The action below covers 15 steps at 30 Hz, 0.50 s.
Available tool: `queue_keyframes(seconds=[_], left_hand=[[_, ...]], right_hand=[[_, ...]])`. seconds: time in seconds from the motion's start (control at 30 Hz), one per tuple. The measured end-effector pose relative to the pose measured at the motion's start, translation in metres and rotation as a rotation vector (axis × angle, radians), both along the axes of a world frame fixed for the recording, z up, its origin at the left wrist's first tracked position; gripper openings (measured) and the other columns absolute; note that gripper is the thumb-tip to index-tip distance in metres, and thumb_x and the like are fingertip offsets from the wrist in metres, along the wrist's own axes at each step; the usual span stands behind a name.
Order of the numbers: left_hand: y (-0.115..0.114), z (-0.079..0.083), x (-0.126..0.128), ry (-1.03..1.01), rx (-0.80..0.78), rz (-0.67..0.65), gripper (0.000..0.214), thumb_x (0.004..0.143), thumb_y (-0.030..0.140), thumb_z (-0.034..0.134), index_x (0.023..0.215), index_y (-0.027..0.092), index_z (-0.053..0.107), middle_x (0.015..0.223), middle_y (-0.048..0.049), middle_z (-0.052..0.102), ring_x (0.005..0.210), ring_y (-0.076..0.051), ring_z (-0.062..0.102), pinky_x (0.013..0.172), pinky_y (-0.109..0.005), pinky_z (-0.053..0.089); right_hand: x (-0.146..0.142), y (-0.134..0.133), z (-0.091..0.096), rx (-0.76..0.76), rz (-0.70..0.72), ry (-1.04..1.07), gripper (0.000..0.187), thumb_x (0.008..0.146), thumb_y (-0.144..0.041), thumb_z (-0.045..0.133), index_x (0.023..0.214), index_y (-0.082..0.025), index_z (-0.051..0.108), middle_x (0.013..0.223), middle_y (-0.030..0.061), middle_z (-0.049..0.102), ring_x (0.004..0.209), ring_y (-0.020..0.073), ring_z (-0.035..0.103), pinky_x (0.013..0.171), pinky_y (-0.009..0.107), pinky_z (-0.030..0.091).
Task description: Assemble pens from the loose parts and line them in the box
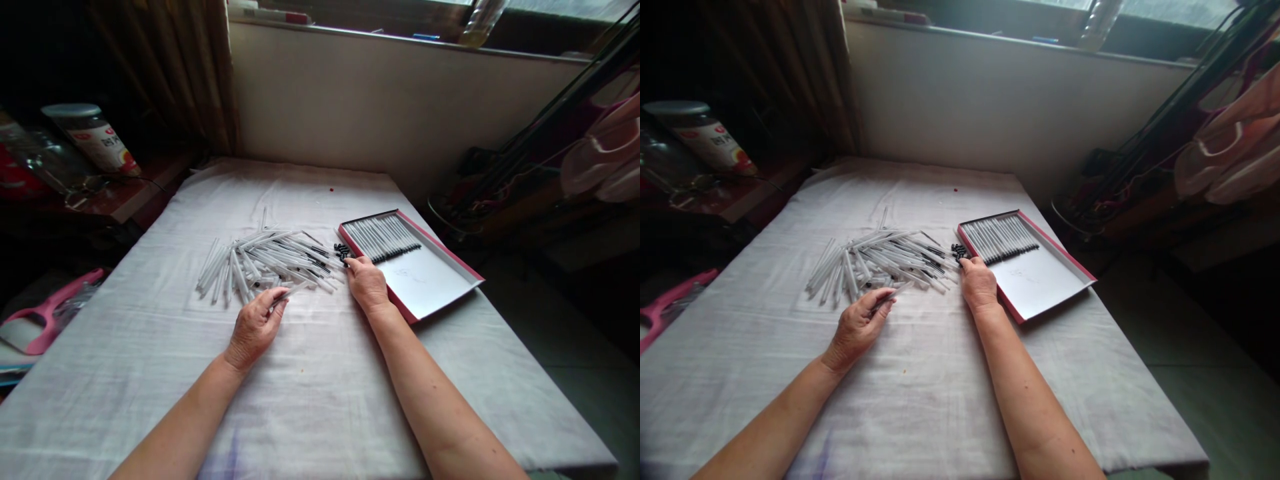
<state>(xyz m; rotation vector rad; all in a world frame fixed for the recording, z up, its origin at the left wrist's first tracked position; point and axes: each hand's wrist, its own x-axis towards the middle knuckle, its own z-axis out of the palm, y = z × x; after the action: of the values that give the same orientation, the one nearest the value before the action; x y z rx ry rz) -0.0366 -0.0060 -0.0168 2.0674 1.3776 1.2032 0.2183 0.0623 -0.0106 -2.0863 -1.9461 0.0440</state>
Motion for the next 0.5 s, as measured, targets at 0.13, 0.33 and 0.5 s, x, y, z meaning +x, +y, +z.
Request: queue_keyframes(seconds=[0.13,0.33,0.5], left_hand=[[0.000,0.000,-0.001,-0.002,0.002,0.007,0.023,0.090,0.029,0.053,0.108,0.020,0.065,0.097,-0.0065,0.074,0.087,-0.018,0.070,0.079,-0.028,0.056],[0.000,-0.001,-0.001,0.000,0.008,0.008,0.021,0.090,0.027,0.054,0.106,0.019,0.065,0.095,-0.0059,0.074,0.086,-0.018,0.071,0.080,-0.028,0.056],[0.000,-0.004,-0.001,0.041,0.036,-0.009,0.020,0.091,0.025,0.053,0.107,0.019,0.064,0.095,-0.0056,0.074,0.086,-0.017,0.071,0.079,-0.026,0.056]], right_hand=[[0.000,-0.004,-0.004,0.052,0.024,0.019,0.026,0.090,-0.023,0.051,0.108,-0.021,0.071,0.105,0.0100,0.068,0.081,0.0214,0.066,0.071,0.030,0.049],[0.002,-0.012,-0.013,0.204,0.024,0.226,0.020,0.082,-0.020,0.054,0.096,-0.015,0.067,0.093,0.0116,0.071,0.084,0.0233,0.067,0.081,0.034,0.050],[0.002,-0.030,-0.015,0.247,-0.028,0.755,0.020,0.075,-0.032,0.060,0.088,-0.018,0.064,0.079,0.0049,0.070,0.064,0.0177,0.063,0.070,0.033,0.050]])
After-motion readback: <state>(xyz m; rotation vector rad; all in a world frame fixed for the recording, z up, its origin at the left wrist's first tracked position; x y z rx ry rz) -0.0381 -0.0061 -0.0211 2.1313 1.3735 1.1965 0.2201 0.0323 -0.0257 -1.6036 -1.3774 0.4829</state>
